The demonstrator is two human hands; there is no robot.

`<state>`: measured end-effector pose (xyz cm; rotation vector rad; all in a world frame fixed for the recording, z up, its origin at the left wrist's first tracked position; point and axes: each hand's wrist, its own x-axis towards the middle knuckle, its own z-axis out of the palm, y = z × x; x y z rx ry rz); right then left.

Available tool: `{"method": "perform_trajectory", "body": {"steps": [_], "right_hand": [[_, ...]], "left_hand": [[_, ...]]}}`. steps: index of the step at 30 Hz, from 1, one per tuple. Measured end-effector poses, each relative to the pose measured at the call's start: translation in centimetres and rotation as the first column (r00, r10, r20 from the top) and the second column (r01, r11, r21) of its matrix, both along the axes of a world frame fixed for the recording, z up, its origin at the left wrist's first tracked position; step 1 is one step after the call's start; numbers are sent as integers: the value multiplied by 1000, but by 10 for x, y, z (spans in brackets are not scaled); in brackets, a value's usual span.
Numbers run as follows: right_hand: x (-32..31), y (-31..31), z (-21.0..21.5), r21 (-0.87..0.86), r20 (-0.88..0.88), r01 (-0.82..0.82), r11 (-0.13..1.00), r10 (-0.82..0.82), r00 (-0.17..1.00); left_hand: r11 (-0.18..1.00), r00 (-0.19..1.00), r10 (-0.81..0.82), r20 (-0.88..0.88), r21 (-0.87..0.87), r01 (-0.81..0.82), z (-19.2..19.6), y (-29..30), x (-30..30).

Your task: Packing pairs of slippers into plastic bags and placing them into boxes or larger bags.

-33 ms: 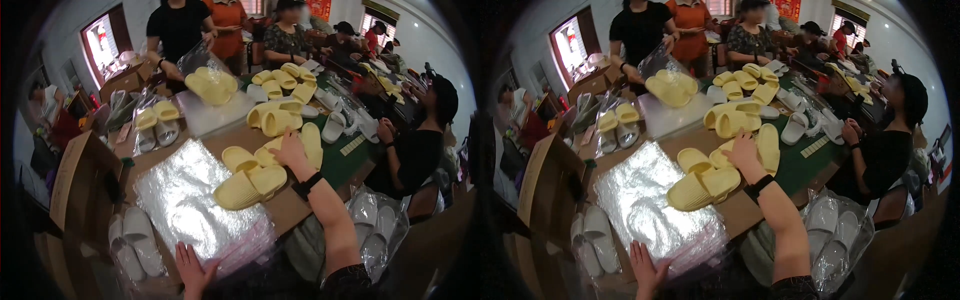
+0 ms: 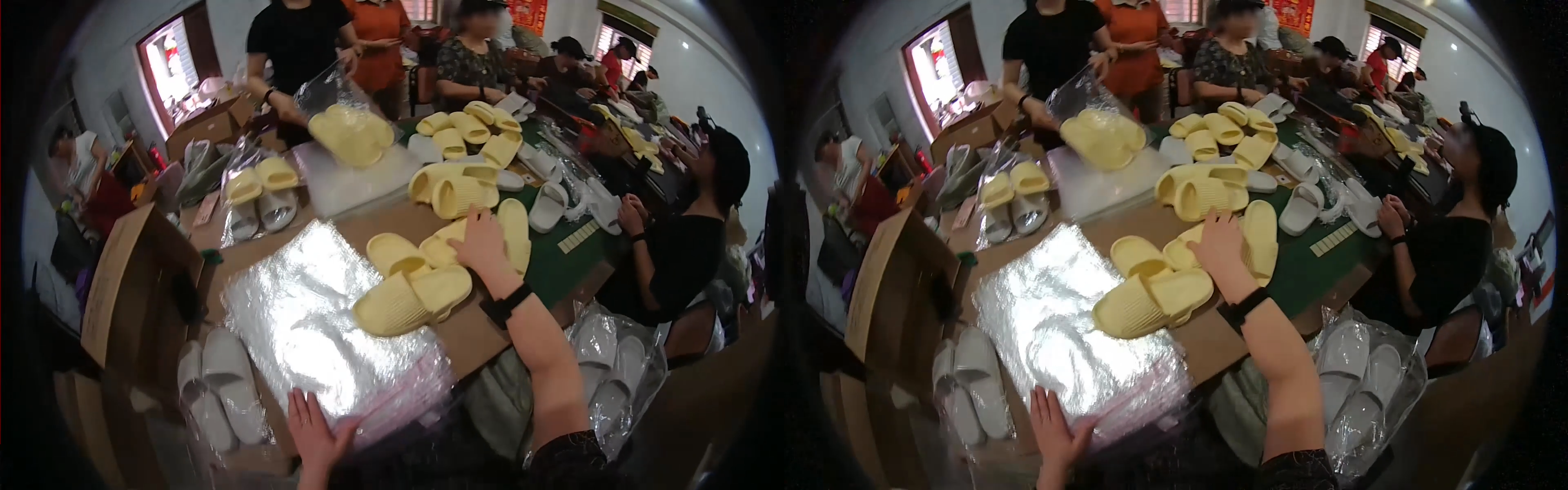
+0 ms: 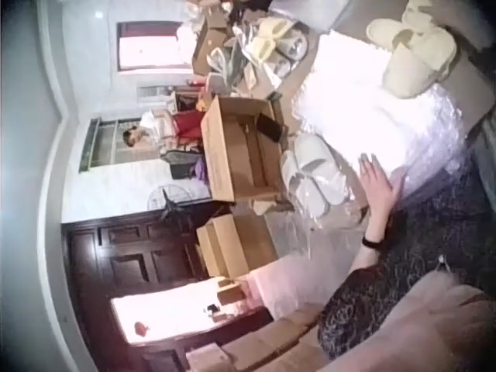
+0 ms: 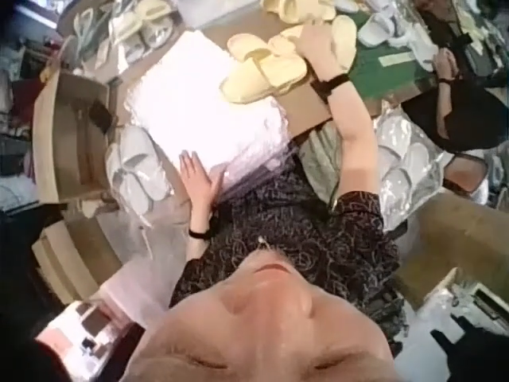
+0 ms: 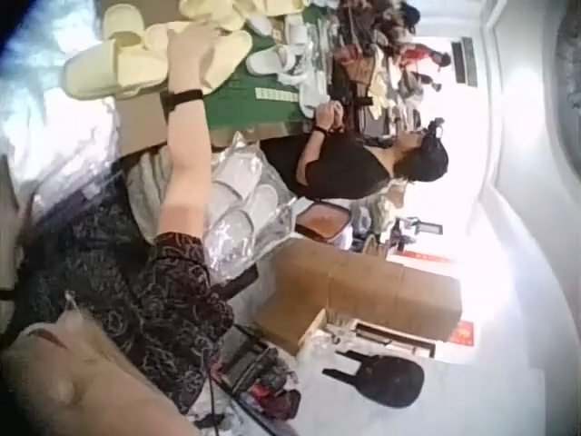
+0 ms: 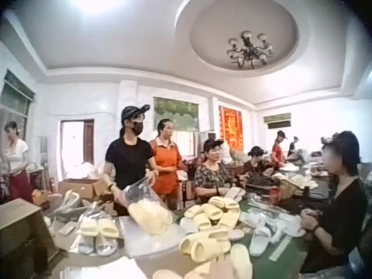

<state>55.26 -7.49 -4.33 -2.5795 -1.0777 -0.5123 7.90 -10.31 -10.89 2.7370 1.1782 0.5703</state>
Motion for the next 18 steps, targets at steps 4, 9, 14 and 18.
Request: {"method": "perform_trajectory", "body": {"steps": [4,9,14,18], "right_hand": [[-47,-11,28,-149,-109,-448,882,435,894],[-81,12,-3,-55,-558,-767,639,617,555],[-109,9,-25,92,-126,-582,808,590,798],[-117,9,-13,183,-80,-772,608,792,605]], "left_hand": [[1000,1000,6,27,6,-6,-1,-1,-8],[1000,1000,13,26,5,-13,-3,-2,-14],[1000,1000,15,12,-16,-14,-2,-5,-14],[999,999,34,2,-4,-34,-4,-4,-18]]}}
